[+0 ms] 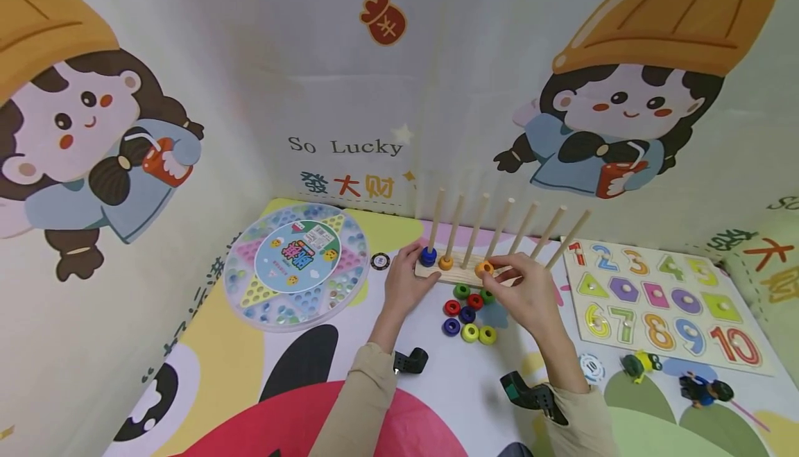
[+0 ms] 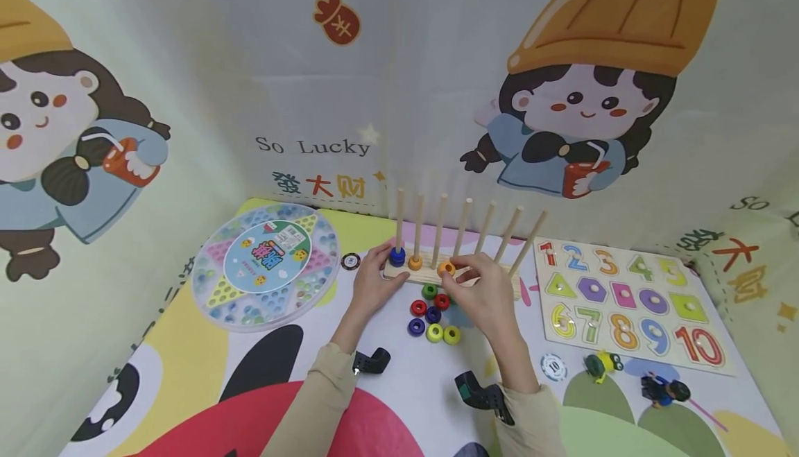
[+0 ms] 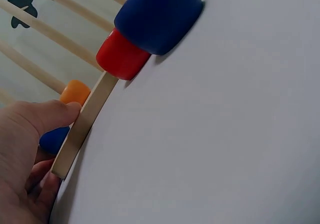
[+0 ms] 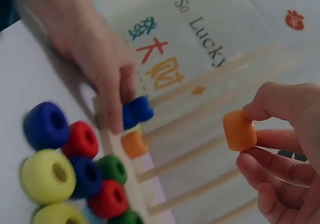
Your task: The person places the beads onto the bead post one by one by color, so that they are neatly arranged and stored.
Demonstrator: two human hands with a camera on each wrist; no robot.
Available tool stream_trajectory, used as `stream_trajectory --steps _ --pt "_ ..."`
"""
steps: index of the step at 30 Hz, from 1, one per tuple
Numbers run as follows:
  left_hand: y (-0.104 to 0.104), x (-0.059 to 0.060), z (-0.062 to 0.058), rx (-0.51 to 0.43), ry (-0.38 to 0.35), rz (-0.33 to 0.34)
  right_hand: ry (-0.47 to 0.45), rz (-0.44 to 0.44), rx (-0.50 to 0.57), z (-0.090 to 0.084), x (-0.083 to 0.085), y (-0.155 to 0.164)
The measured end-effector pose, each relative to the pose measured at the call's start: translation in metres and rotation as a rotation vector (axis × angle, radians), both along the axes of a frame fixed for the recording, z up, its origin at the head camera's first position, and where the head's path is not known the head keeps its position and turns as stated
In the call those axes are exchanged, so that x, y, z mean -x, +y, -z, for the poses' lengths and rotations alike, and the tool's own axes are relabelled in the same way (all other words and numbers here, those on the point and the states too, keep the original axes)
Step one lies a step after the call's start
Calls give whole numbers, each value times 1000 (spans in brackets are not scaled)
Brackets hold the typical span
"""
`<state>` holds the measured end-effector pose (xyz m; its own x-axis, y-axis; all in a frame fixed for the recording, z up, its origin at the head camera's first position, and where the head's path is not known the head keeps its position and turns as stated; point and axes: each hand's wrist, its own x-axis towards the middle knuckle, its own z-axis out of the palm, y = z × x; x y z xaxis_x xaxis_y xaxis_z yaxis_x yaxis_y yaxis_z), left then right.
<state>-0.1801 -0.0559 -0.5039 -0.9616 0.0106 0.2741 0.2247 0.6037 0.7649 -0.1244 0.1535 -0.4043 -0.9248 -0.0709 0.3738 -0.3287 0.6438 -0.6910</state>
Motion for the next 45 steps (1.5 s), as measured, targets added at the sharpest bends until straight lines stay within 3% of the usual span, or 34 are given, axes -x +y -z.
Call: stream_trajectory --steps 9,16,23,34,45 --pt "-1 -1 -1 18 -14 -9 153 1 55 -28 14 -17" --pt "0 -1 -1 12 -7 -9 309 -29 110 -62 29 -33" --pt "2 -5 0 17 5 -5 333 7 36 -84 43 -47" --pt "1 -2 -6 42 -11 -12 320 1 -121 -88 50 -51" --pt "1 1 -4 29 -3 -12 332 11 -40 -77 28 -37"
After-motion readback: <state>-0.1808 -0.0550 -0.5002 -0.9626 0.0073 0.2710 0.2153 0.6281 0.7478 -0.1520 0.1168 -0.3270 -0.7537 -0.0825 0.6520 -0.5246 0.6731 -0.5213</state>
